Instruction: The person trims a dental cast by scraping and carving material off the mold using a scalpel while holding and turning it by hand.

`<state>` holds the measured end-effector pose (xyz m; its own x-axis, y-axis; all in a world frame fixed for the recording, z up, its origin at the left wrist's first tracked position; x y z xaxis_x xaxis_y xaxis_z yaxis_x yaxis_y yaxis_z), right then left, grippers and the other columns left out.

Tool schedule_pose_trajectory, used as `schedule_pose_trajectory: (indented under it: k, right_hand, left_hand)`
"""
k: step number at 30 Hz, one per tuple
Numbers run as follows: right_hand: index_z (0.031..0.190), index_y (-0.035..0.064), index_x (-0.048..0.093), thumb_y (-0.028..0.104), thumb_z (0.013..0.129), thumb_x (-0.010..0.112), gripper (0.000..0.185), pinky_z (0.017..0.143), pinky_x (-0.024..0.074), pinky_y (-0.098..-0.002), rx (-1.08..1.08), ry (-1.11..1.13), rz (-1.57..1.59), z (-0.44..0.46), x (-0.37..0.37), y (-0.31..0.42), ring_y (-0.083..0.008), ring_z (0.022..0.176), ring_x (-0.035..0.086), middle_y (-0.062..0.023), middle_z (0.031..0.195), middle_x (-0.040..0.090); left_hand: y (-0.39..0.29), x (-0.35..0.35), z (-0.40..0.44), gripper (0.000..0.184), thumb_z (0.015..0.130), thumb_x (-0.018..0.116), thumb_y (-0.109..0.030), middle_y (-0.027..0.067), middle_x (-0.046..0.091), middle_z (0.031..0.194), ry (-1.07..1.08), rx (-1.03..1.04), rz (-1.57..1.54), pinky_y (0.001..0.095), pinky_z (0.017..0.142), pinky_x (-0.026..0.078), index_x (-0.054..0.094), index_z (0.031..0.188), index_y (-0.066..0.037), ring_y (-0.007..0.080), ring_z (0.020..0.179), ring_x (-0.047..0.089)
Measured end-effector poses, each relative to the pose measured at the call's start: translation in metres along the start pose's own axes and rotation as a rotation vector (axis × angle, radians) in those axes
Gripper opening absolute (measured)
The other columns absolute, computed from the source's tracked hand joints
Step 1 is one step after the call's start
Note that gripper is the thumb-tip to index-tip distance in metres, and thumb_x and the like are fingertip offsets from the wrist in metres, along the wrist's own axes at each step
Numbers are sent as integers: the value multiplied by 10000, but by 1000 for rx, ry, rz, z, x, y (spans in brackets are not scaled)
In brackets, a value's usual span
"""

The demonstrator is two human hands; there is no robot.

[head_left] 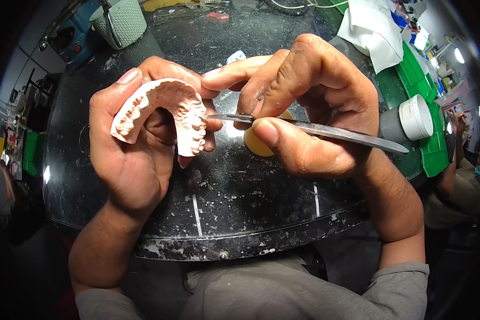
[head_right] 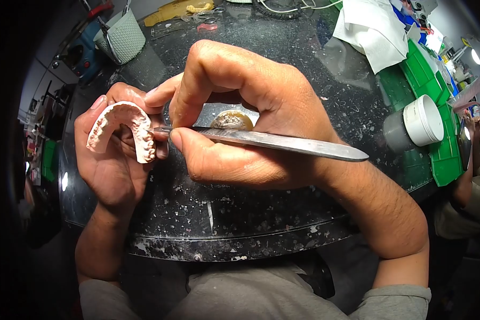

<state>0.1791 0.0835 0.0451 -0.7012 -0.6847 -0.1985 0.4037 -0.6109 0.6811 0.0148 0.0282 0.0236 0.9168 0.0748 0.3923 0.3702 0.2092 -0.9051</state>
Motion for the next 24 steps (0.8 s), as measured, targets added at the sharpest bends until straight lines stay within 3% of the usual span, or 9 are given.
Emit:
schedule_pose_trajectory:
  k: [12, 15, 20, 24]
  right_hand:
    - [903, 36, 590, 21, 831, 762, 187, 985, 538, -560, -61, 58, -45, 2, 2, 6, -340, 1016, 714, -124, 839, 680]
    - [892, 36, 582, 14, 829, 754, 184, 966, 551, -551, -70, 69, -65, 3, 2, 8, -349, 1028, 713, -123, 832, 680]
    - [853, -12, 608, -28, 781, 720, 135, 888, 591, -357, -31, -51, -14, 0, 6, 9, -262, 985, 733, -71, 808, 618]
    - [890, 31, 581, 9, 821, 743, 177, 930, 574, -455, -6, -18, 0, 0, 4, 10, -338, 1053, 709, -104, 831, 659]
  left_hand:
    - [-3, -1, 0, 483, 1028, 285, -396, 90, 559, 827, 124, 41, -33, 291, 562, 541, 562, 950, -8, 193, 687, 617]
    - [-5, 5, 0, 479, 1029, 286, -393, 92, 559, 823, 8, 78, -32, 290, 557, 521, 561, 952, -8, 192, 669, 606]
    - [-5, 2, 0, 479, 1031, 296, -405, 95, 571, 818, 92, 89, -14, 298, 556, 497, 564, 952, -16, 192, 657, 589]
    - [-5, 3, 0, 480, 1031, 305, -413, 94, 575, 811, 148, 40, -72, 299, 588, 500, 567, 954, -18, 195, 674, 591]
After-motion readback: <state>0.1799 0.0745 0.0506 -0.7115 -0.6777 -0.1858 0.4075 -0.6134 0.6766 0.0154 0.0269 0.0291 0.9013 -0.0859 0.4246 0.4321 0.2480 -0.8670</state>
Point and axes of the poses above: each hand's wrist, its own z-axis towards the middle knuckle, its own x-axis out of the palm, y = z × x, the point moved 5 cm from there along z, towards the middle knuckle
